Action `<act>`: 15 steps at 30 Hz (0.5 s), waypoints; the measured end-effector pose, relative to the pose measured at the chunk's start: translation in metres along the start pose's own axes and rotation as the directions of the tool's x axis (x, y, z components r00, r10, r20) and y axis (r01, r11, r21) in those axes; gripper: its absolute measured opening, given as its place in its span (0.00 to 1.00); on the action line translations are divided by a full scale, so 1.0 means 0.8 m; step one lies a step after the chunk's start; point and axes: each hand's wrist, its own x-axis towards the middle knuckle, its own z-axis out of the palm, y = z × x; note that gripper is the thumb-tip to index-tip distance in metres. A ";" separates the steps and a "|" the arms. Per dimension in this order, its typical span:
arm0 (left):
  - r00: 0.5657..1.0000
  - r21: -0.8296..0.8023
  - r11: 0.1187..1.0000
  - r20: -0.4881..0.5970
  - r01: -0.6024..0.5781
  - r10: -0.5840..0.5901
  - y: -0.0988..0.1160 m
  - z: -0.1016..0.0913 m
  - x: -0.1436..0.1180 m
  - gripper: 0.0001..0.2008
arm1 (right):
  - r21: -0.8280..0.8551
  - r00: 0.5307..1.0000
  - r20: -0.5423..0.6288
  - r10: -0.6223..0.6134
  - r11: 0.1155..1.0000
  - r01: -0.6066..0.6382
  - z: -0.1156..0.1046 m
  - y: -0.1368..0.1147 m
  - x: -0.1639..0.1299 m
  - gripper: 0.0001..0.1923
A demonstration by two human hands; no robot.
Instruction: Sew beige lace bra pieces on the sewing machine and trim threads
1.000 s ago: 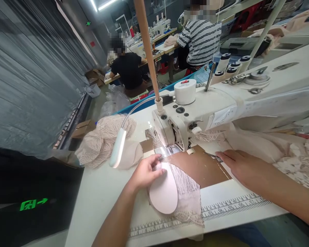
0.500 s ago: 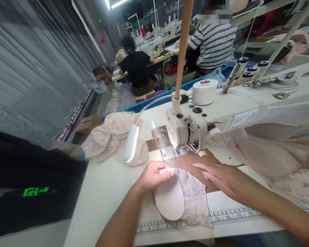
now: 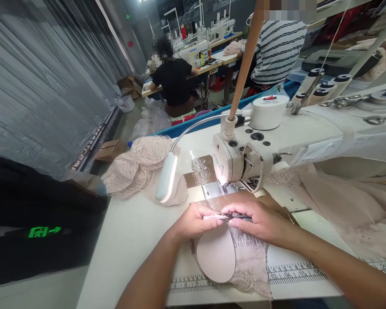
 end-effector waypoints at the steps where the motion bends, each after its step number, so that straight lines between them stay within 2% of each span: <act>1: 1.000 -0.002 1.000 0.010 0.005 -0.005 -0.001 0.000 0.000 0.23 | 0.010 1.000 0.005 0.013 1.000 -0.013 0.001 -0.001 0.000 0.12; 5: 0.999 -0.019 1.000 0.050 0.005 -0.004 -0.002 -0.002 0.000 0.22 | 0.054 0.999 0.011 0.047 0.997 -0.047 0.006 -0.004 0.002 0.11; 11: 0.997 -0.007 1.000 0.076 -0.002 0.002 0.003 -0.002 -0.002 0.20 | 0.083 0.996 -0.048 0.079 0.994 -0.075 0.010 -0.001 0.001 0.14; 15: 0.997 0.004 1.000 0.080 -0.011 0.011 0.002 0.000 -0.002 0.20 | 0.052 0.998 -0.037 0.055 0.997 -0.053 0.009 0.002 0.001 0.13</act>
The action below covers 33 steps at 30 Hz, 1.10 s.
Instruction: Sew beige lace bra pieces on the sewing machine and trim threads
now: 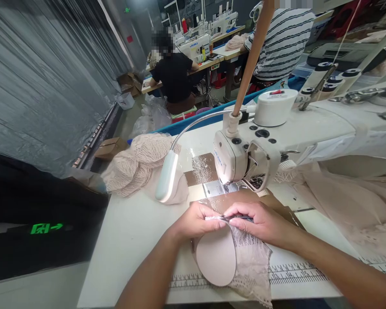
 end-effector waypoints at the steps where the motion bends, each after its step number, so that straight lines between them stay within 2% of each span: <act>1: 1.000 0.001 1.000 0.000 -0.003 0.003 -0.001 0.000 0.001 0.20 | -0.006 1.000 0.004 -0.010 1.000 0.010 0.000 0.000 0.000 0.12; 8: 1.000 0.018 1.000 -0.012 0.011 -0.011 -0.001 0.003 0.001 0.19 | -0.041 0.999 -0.035 0.031 0.999 -0.033 0.007 -0.005 -0.001 0.11; 13: 0.999 0.027 1.000 -0.042 -0.011 0.012 -0.002 0.008 0.005 0.17 | 0.061 0.991 -0.130 0.043 0.998 -0.036 0.012 0.001 0.004 0.14; 15: 0.999 0.036 0.999 0.000 -0.032 0.032 0.003 0.005 0.004 0.16 | 0.090 0.992 -0.098 0.075 0.994 -0.066 0.013 0.002 0.006 0.19; 17: 0.997 0.086 0.996 0.065 -0.035 0.030 0.010 -0.003 -0.001 0.15 | 0.054 0.994 -0.038 0.104 0.993 -0.102 0.011 0.005 0.006 0.14; 19: 0.997 0.191 0.981 0.077 -0.015 0.001 0.018 -0.014 -0.010 0.16 | -0.015 0.994 -0.012 0.106 0.994 -0.106 0.006 0.009 0.004 0.10; 22: 0.999 0.336 0.941 -0.036 0.028 -0.017 0.023 -0.026 -0.021 0.20 | -0.050 0.999 0.017 0.049 0.998 -0.048 -0.002 0.018 0.001 0.10; 24: 0.995 0.378 0.925 -0.095 0.024 0.013 0.022 -0.025 -0.023 0.22 | -0.018 0.999 0.024 0.024 1.000 -0.023 -0.003 0.020 0.001 0.10; 27: 0.990 0.396 0.917 -0.097 -0.056 0.102 0.020 -0.012 -0.019 0.24 | 0.048 0.996 -0.048 0.074 0.996 -0.072 0.003 0.016 0.005 0.15; 30: 0.976 0.393 0.907 -0.091 -0.150 0.200 0.026 0.001 -0.017 0.25 | 0.034 0.995 -0.045 0.090 0.995 -0.089 0.012 0.009 0.008 0.11; 33: 0.947 0.425 0.890 -0.182 -0.166 0.263 0.039 -0.001 -0.030 0.23 | 0.030 0.997 -0.009 0.070 0.997 -0.070 0.014 0.004 0.005 0.14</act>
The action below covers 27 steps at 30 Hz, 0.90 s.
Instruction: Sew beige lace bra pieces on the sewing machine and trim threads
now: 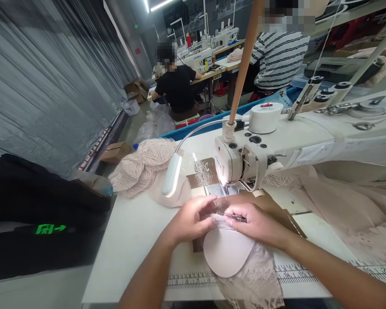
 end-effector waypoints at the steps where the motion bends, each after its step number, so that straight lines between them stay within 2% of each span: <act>1: 0.999 0.018 0.999 -0.033 0.041 -0.040 0.003 -0.007 -0.004 0.20 | 0.020 1.000 0.006 -0.005 1.000 0.005 -0.001 -0.001 -0.002 0.14; 3: 0.980 0.012 0.981 -0.035 0.196 -0.195 0.004 -0.020 -0.014 0.15 | 0.069 1.000 0.017 -0.023 0.997 0.022 -0.004 0.000 -0.006 0.11; 5: 0.939 -0.082 0.936 0.052 0.343 -0.339 0.000 -0.025 -0.021 0.18 | 0.105 0.999 0.014 -0.050 0.993 0.048 -0.006 0.000 -0.010 0.10; 6: 0.922 -0.163 0.909 0.120 0.384 -0.368 -0.003 -0.023 -0.023 0.20 | 0.115 0.998 0.010 -0.064 0.991 0.062 -0.007 0.001 -0.012 0.10; 8: 0.912 -0.372 0.835 0.224 0.405 -0.343 -0.009 -0.011 -0.023 0.24 | 0.117 0.997 0.003 -0.082 0.990 0.082 -0.007 0.001 -0.014 0.11; 9: 0.918 -0.476 0.786 0.238 0.394 -0.316 -0.012 -0.001 -0.022 0.24 | 0.107 0.996 0.004 -0.090 0.990 0.089 -0.006 0.000 -0.014 0.10; 12: 0.935 -0.677 0.653 0.173 0.340 -0.308 -0.017 0.031 -0.016 0.22 | 0.048 0.996 0.016 -0.088 0.995 0.087 -0.005 -0.002 -0.015 0.10; 14: 0.934 -0.718 0.621 0.119 0.315 -0.337 -0.019 0.047 -0.012 0.20 | 0.020 0.997 0.022 -0.070 0.997 0.069 -0.006 -0.002 -0.015 0.11; 16: 0.933 -0.698 0.656 0.048 0.287 -0.357 -0.022 0.056 -0.009 0.19 | 0.039 0.998 0.003 -0.064 0.997 0.063 -0.010 0.001 -0.016 0.12; 19: 0.934 -0.580 0.781 -0.096 0.229 -0.345 -0.024 0.058 -0.009 0.18 | 0.073 0.993 -0.077 -0.089 0.993 0.094 -0.020 0.008 -0.016 0.18; 21: 0.940 -0.506 0.840 -0.145 0.198 -0.309 -0.025 0.057 -0.010 0.17 | 0.036 0.987 -0.113 -0.116 0.992 0.121 -0.026 0.010 -0.017 0.18; 27: 0.977 -0.436 0.889 -0.092 0.136 -0.194 -0.025 0.056 -0.011 0.17 | -0.077 0.996 0.032 -0.077 0.994 0.080 -0.026 -0.012 -0.017 0.12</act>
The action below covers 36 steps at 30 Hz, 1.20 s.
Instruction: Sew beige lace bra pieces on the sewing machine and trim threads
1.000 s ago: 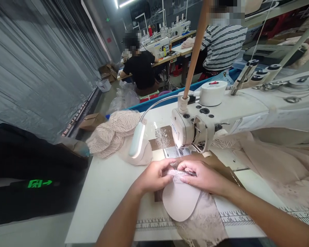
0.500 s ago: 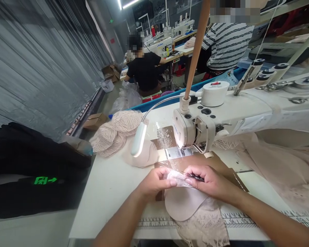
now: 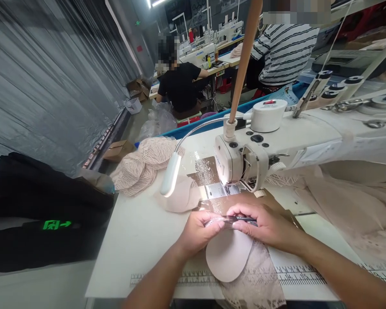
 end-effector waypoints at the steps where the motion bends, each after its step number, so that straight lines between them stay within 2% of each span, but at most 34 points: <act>1: 1.000 0.015 1.000 0.012 -0.011 0.011 0.000 0.001 0.000 0.17 | 0.002 1.000 0.013 0.010 1.000 -0.010 0.002 -0.004 0.000 0.11; 5: 0.995 0.063 0.996 0.069 -0.071 0.066 0.003 0.003 0.001 0.17 | 0.027 1.000 0.016 0.016 0.999 -0.017 0.009 -0.013 0.001 0.09; 11: 0.996 0.038 0.999 0.085 -0.038 0.034 0.009 0.006 0.000 0.21 | 0.090 1.000 -0.007 0.018 0.996 -0.017 0.016 -0.012 0.001 0.13; 17: 0.994 0.086 0.995 0.098 -0.045 0.037 0.009 0.008 0.000 0.18 | 0.138 0.992 -0.113 0.050 0.990 -0.034 0.020 -0.001 0.004 0.13; 18: 0.994 0.142 0.989 0.101 -0.051 0.037 0.012 0.007 -0.003 0.18 | 0.152 0.987 -0.151 0.056 0.988 -0.033 0.019 0.002 0.003 0.14; 20: 0.996 0.359 0.930 0.067 -0.075 0.054 0.023 0.002 -0.009 0.17 | 0.167 0.970 -0.231 0.077 0.985 -0.038 0.017 0.008 0.000 0.15; 22: 0.992 0.613 0.785 -0.010 -0.091 0.124 0.038 -0.010 -0.013 0.15 | 0.117 0.951 -0.303 0.060 0.993 -0.025 0.018 0.015 -0.004 0.15; 23: 0.983 0.699 0.709 -0.048 -0.094 0.177 0.046 -0.018 -0.013 0.14 | 0.050 0.948 -0.318 0.014 0.999 0.002 0.020 0.017 -0.006 0.15; 25: 0.951 0.777 0.622 -0.110 -0.099 0.289 0.058 -0.037 -0.003 0.13 | -0.161 0.948 -0.271 -0.168 0.979 0.128 0.029 0.020 -0.008 0.15; 27: 0.924 0.794 0.603 -0.170 -0.078 0.343 0.063 -0.059 0.017 0.12 | -0.360 0.938 -0.080 -0.337 0.888 0.288 0.040 0.020 -0.008 0.15; 28: 0.925 0.799 0.601 -0.197 -0.041 0.325 0.062 -0.069 0.028 0.15 | -0.426 0.926 0.033 -0.376 0.833 0.353 0.045 0.019 -0.007 0.14; 30: 0.950 0.767 0.637 -0.252 0.080 0.183 0.055 -0.088 0.049 0.26 | -0.504 0.911 0.202 -0.361 0.759 0.412 0.048 0.018 -0.008 0.11; 32: 0.960 0.714 0.679 -0.274 0.168 0.051 0.043 -0.099 0.062 0.30 | -0.550 0.926 0.258 -0.275 0.747 0.375 0.041 0.019 -0.011 0.09; 33: 0.963 0.691 0.699 -0.270 0.186 0.010 0.037 -0.102 0.064 0.27 | -0.570 0.943 0.246 -0.223 0.754 0.327 0.034 0.022 -0.015 0.09; 36: 0.980 0.625 0.763 -0.194 0.166 -0.055 0.024 -0.101 0.057 0.12 | -0.576 0.986 0.142 -0.088 0.803 0.154 0.009 0.031 -0.026 0.08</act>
